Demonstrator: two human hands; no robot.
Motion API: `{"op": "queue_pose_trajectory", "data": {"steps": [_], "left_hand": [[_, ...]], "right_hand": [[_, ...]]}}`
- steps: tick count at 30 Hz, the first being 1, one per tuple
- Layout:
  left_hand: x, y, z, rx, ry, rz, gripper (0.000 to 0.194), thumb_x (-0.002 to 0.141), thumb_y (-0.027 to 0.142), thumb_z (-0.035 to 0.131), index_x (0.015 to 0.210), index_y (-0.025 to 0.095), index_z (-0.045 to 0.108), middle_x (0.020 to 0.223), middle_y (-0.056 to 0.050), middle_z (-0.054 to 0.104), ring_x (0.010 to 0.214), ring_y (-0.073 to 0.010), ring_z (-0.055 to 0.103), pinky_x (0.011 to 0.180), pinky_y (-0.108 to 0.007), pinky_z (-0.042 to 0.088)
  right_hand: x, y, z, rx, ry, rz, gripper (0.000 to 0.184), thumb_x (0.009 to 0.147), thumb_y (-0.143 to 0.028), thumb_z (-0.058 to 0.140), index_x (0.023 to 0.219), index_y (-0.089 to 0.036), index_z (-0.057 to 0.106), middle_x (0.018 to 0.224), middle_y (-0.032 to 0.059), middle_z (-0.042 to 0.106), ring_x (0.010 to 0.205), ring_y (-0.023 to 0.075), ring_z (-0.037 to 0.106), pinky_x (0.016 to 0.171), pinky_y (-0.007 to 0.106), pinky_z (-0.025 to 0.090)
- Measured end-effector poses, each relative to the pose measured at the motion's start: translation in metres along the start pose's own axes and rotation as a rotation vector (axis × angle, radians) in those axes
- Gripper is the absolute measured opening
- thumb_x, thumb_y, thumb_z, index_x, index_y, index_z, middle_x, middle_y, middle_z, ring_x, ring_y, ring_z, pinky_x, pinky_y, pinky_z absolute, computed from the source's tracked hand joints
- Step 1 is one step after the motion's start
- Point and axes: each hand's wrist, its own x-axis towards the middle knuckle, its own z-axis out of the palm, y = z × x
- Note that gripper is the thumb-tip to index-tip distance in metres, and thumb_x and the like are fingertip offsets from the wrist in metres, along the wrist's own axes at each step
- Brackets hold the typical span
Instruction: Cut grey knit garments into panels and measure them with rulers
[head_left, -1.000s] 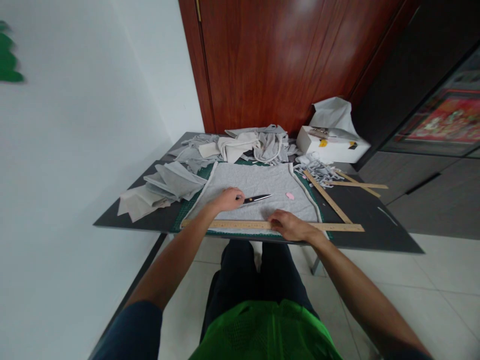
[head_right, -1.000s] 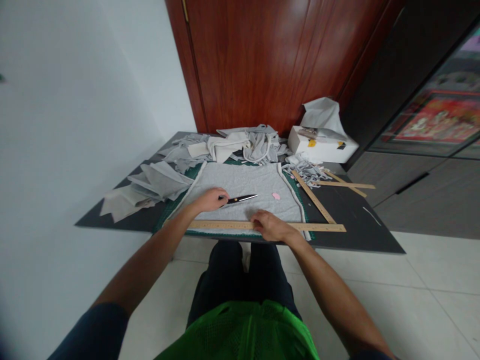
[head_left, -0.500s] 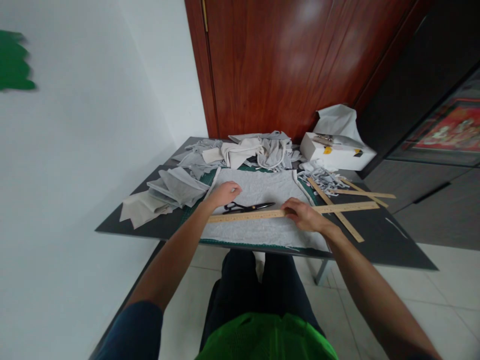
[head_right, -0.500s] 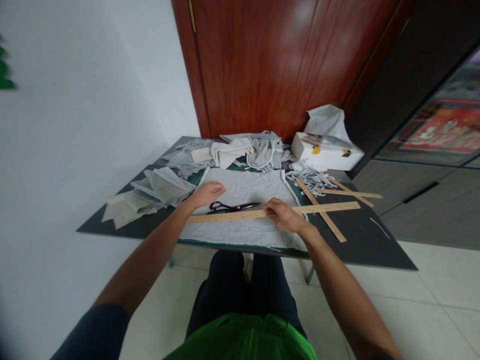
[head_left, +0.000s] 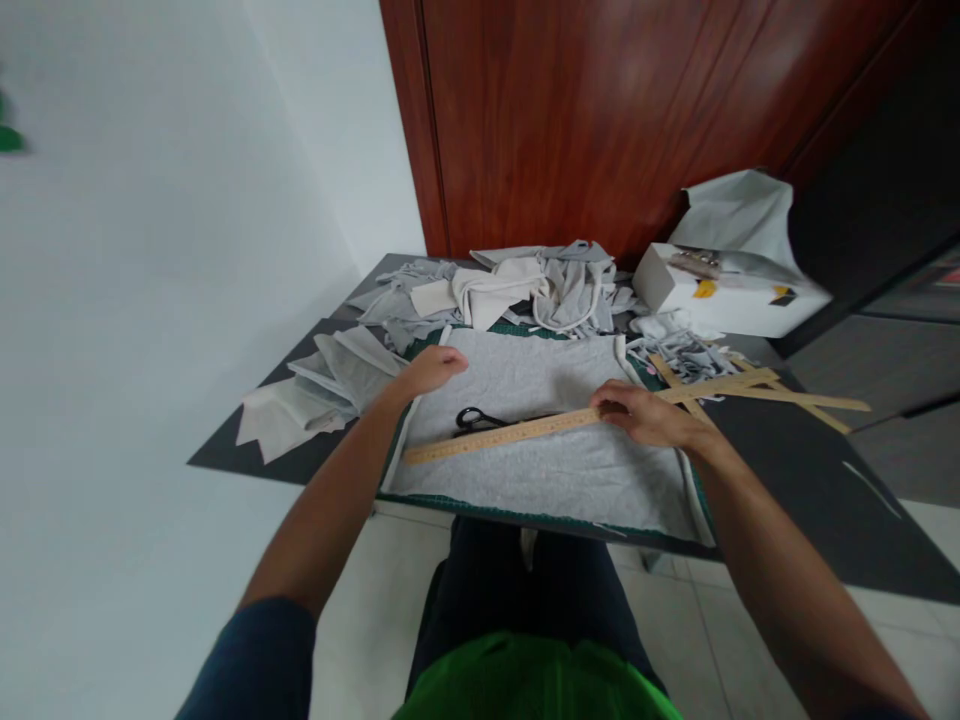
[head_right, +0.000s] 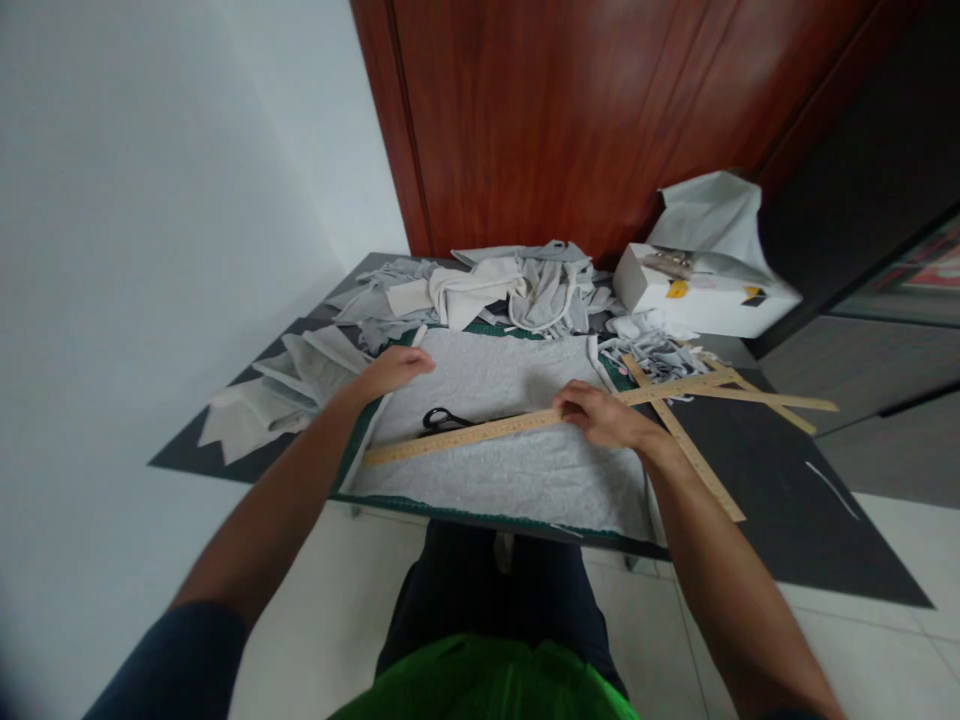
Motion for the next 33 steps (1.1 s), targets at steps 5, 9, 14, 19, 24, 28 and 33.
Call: {"op": "queue_pose_trajectory", "data": {"steps": [5,9,14,19,24,28,33], "left_hand": [[-0.018,-0.01,0.001,-0.079,-0.179,-0.052,0.021,0.077,0.032,0.065,0.085,0.017,0.077,0.083,-0.005,0.08,0.074,-0.0173,0.071,0.072,-0.027,0.054],[-0.028,-0.011,0.006,-0.077,-0.259,-0.107,0.02,0.073,0.025,0.06,0.083,0.017,0.075,0.083,-0.004,0.08,0.075,-0.0169,0.072,0.067,-0.024,0.054],[-0.032,-0.016,0.009,0.06,-0.161,-0.128,0.019,0.076,0.026,0.057,0.079,0.017,0.073,0.074,-0.002,0.075,0.069,-0.0172,0.069,0.067,-0.025,0.054],[-0.024,-0.024,0.007,0.227,0.004,-0.137,0.019,0.08,0.021,0.057,0.084,0.018,0.075,0.081,-0.003,0.078,0.082,-0.021,0.073,0.077,-0.028,0.057],[0.009,-0.016,0.015,0.324,0.241,-0.148,0.027,0.086,0.011,0.054,0.098,0.018,0.077,0.107,-0.01,0.081,0.104,-0.0237,0.075,0.098,-0.031,0.056],[0.037,-0.011,0.036,0.298,0.322,-0.099,0.03,0.088,0.007,0.051,0.104,0.018,0.075,0.113,-0.01,0.079,0.108,-0.023,0.073,0.104,-0.032,0.054],[0.046,-0.029,0.056,0.348,0.304,-0.003,0.027,0.087,0.005,0.05,0.101,0.016,0.071,0.111,-0.014,0.074,0.113,-0.0265,0.068,0.109,-0.038,0.053]], "right_hand": [[-0.002,-0.001,0.008,-0.014,0.013,-0.012,0.021,0.088,-0.015,0.058,0.102,-0.023,0.071,0.104,0.0073,0.069,0.096,0.0229,0.068,0.091,0.038,0.057],[-0.004,0.006,0.019,-0.03,0.066,0.006,0.024,0.088,-0.015,0.058,0.107,-0.024,0.071,0.107,0.0073,0.069,0.096,0.0227,0.069,0.09,0.037,0.058],[-0.012,0.024,0.026,-0.107,0.19,0.056,0.024,0.085,-0.015,0.059,0.104,-0.022,0.072,0.102,0.0083,0.07,0.095,0.024,0.069,0.091,0.038,0.058],[-0.016,0.045,0.02,-0.17,0.226,0.129,0.023,0.082,-0.02,0.065,0.104,-0.02,0.073,0.103,0.009,0.072,0.091,0.0241,0.069,0.088,0.036,0.058],[0.016,0.073,0.014,-0.292,0.316,0.167,0.026,0.078,-0.018,0.067,0.103,-0.018,0.074,0.105,0.0132,0.073,0.098,0.0289,0.067,0.093,0.041,0.057],[0.058,0.089,0.019,-0.319,0.367,0.148,0.026,0.081,-0.015,0.063,0.104,-0.019,0.074,0.105,0.0129,0.073,0.1,0.0288,0.066,0.095,0.042,0.056],[0.083,0.109,0.032,-0.224,0.363,0.104,0.02,0.086,-0.019,0.06,0.102,-0.02,0.072,0.106,0.0125,0.072,0.103,0.028,0.067,0.1,0.043,0.055]]}}
